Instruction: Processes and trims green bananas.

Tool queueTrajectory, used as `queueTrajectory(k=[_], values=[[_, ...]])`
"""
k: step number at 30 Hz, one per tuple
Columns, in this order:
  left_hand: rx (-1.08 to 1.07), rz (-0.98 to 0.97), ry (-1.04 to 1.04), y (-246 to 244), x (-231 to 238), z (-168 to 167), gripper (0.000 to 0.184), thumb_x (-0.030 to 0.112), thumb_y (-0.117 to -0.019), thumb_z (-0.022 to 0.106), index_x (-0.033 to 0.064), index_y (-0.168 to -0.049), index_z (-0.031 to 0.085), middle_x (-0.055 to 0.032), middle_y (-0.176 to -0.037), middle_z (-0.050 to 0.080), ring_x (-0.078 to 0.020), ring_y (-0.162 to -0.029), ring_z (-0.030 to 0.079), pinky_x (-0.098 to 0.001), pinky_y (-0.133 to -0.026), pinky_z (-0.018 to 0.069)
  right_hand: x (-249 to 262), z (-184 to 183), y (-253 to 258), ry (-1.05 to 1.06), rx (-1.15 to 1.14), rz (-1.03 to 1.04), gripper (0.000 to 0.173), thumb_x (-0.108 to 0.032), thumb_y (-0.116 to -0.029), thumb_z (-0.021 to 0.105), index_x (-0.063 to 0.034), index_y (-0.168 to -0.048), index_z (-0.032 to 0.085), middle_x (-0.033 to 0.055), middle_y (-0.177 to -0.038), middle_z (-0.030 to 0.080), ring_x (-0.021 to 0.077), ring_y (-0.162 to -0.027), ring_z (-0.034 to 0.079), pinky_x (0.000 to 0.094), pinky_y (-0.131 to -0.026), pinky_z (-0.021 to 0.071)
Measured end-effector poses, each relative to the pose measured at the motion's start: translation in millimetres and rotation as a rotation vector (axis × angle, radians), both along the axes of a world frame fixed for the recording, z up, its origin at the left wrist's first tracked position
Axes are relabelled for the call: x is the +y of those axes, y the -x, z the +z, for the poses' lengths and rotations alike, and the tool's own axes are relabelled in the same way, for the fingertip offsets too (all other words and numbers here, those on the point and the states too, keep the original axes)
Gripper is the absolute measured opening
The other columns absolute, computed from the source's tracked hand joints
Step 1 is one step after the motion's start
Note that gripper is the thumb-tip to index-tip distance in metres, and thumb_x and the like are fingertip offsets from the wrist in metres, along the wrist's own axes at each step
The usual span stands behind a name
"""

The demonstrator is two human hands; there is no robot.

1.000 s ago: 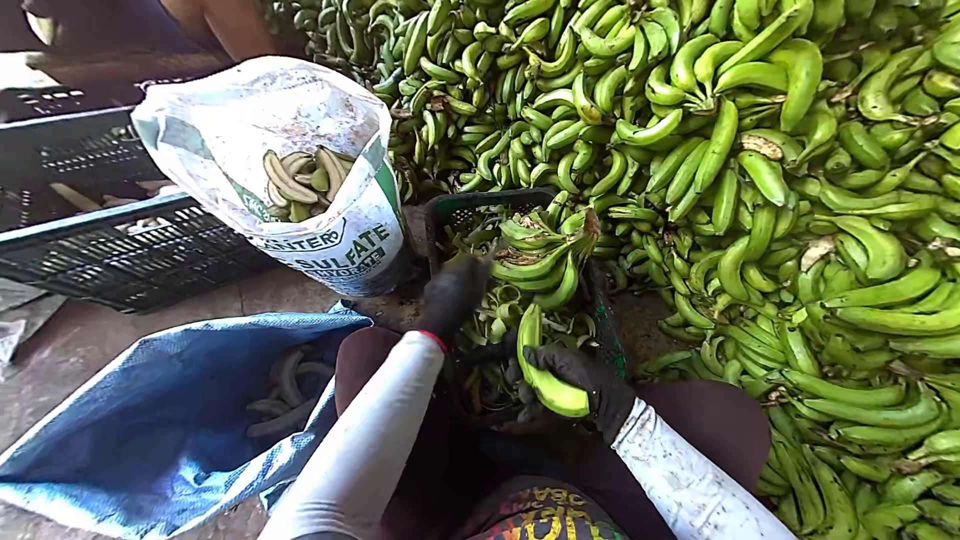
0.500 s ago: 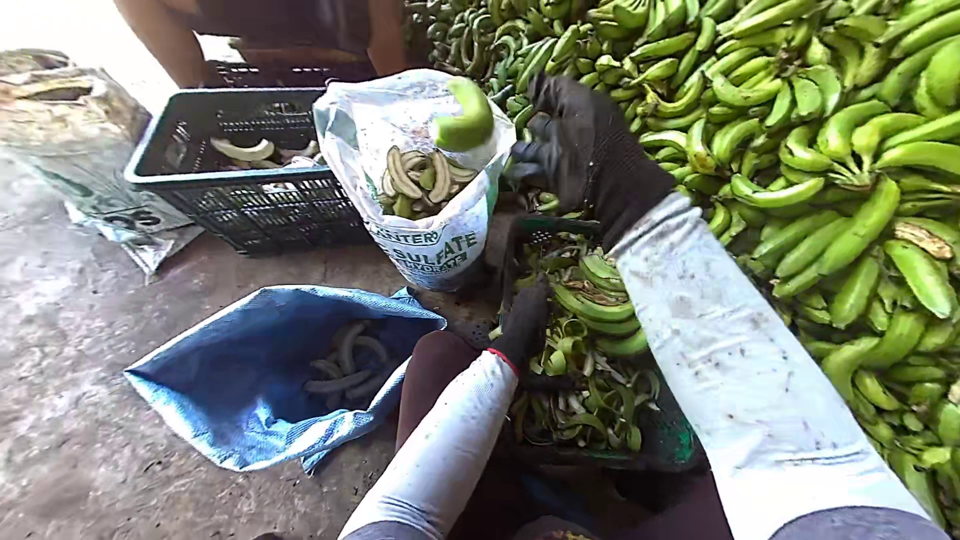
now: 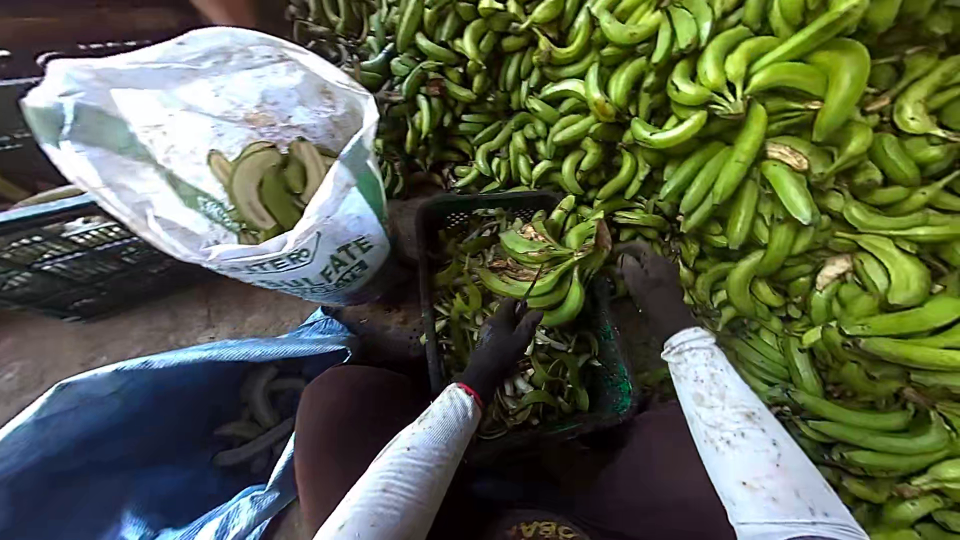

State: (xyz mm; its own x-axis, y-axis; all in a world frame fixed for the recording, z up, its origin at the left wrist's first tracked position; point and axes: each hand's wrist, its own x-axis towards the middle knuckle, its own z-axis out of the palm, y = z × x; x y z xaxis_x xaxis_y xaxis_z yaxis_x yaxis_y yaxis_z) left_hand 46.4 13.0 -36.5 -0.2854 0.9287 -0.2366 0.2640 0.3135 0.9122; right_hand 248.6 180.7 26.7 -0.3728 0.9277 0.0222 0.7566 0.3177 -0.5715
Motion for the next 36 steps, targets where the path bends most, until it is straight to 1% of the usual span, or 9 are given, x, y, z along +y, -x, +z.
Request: queueTrajectory(k=[4, 6, 9, 18, 24, 29, 32, 34, 36], values=[[0.365, -0.085, -0.041, -13, 41, 11, 0.052, 0.041, -0.1008, 0.063, 0.0063, -0.139, 0.056, -0.0220, -0.122, 0.065, -0.0386, -0.107, 0.066, -0.0598, -0.091, 0.0531, -36, -40, 11, 0.377, 0.053, -0.148, 0.041, -0.032, -0.1055, 0.054, -0.0010, -0.132, 0.060, 0.0224, -0.115, 0.068, 0.0347, -0.102, 0.067, 0.0560, -0.091, 0.0543], [0.501, -0.045, -0.072, -20, 73, 18, 0.061, 0.041, -0.0973, 0.068, 0.0119, -0.147, 0.050, -0.0255, -0.130, 0.059, -0.0428, -0.104, 0.067, -0.0614, -0.084, 0.0558, -43, -58, 32, 0.363, -0.017, -0.210, 0.053, -0.037, -0.0988, 0.064, -0.0016, -0.137, 0.055, 0.0245, -0.119, 0.066, 0.0397, -0.110, 0.065, 0.0612, -0.095, 0.0512], [0.603, -0.032, 0.074, -33, 120, 36, 0.077, 0.037, -0.0913, 0.073, 0.0177, -0.156, 0.038, -0.0293, -0.142, 0.048, -0.0457, -0.103, 0.066, -0.0616, -0.081, 0.0558, -48, -67, 50, 0.327, -0.053, -0.323, 0.063, -0.042, -0.1007, 0.062, -0.0006, -0.145, 0.045, 0.0258, -0.125, 0.064, 0.0411, -0.113, 0.065, 0.0598, -0.096, 0.0511], [0.834, -0.059, 0.311, -56, 153, 30, 0.057, 0.022, -0.0909, 0.071, 0.0123, -0.143, 0.051, -0.0276, -0.149, 0.042, -0.0486, -0.107, 0.064, -0.0623, -0.082, 0.0552, -32, -85, 23, 0.341, 0.043, -0.196, 0.051, -0.046, -0.1022, 0.056, -0.0128, -0.141, 0.051, 0.0239, -0.111, 0.068, 0.0423, -0.097, 0.068, 0.0635, -0.079, 0.0540], [0.840, -0.075, 0.321, -55, 153, 30, 0.061, 0.038, -0.0919, 0.072, 0.0115, -0.143, 0.051, -0.0271, -0.151, 0.041, -0.0478, -0.108, 0.064, -0.0627, -0.086, 0.0546, -26, -68, 8, 0.504, 0.324, -0.151, 0.046, -0.043, -0.1032, 0.055, -0.0106, -0.135, 0.057, 0.0207, -0.117, 0.066, 0.0378, -0.102, 0.065, 0.0619, -0.082, 0.0512], [0.834, -0.031, 0.332, -43, 162, 28, 0.065, 0.039, -0.0898, 0.073, 0.0102, -0.144, 0.051, -0.0285, -0.153, 0.039, -0.0503, -0.107, 0.065, -0.0680, -0.084, 0.0538, -65, -34, -17, 0.572, 0.442, -0.109, 0.030, -0.033, -0.1023, 0.059, -0.0124, -0.124, 0.064, 0.0120, -0.101, 0.068, 0.0232, -0.088, 0.065, 0.0459, -0.078, 0.0545], [0.831, -0.052, 0.348, -45, 169, 33, 0.076, 0.041, -0.0809, 0.080, 0.0100, -0.143, 0.050, -0.0298, -0.153, 0.038, -0.0510, -0.111, 0.063, -0.0683, -0.085, 0.0538, -84, -16, -58, 0.657, 0.825, -0.132, 0.030, -0.021, -0.1021, 0.055, -0.0078, -0.128, 0.060, 0.0068, -0.092, 0.067, 0.0138, -0.074, 0.063, 0.0326, -0.070, 0.0547], [0.815, -0.096, 0.293, -32, 163, 36, 0.078, 0.045, -0.0793, 0.081, 0.0103, -0.143, 0.051, -0.0317, -0.151, 0.039, -0.0523, -0.113, 0.062, -0.0703, -0.086, 0.0531, -80, -11, -73, 0.698, 1.273, -0.146, 0.038, -0.030, -0.0984, 0.052, -0.0138, -0.132, 0.059, 0.0038, -0.087, 0.068, 0.0113, -0.069, 0.064, 0.0294, -0.065, 0.0564], [0.722, -0.120, 0.173, -15, 146, 36, 0.074, 0.054, -0.0843, 0.076, 0.0135, -0.142, 0.053, -0.0318, -0.147, 0.045, -0.0532, -0.118, 0.059, -0.0735, -0.090, 0.0498, -78, -15, -80, 0.754, 1.637, -0.181, 0.041, -0.041, -0.1073, 0.042, -0.0185, -0.137, 0.057, 0.0073, -0.103, 0.070, 0.0185, -0.083, 0.070, 0.0367, -0.072, 0.0611]])
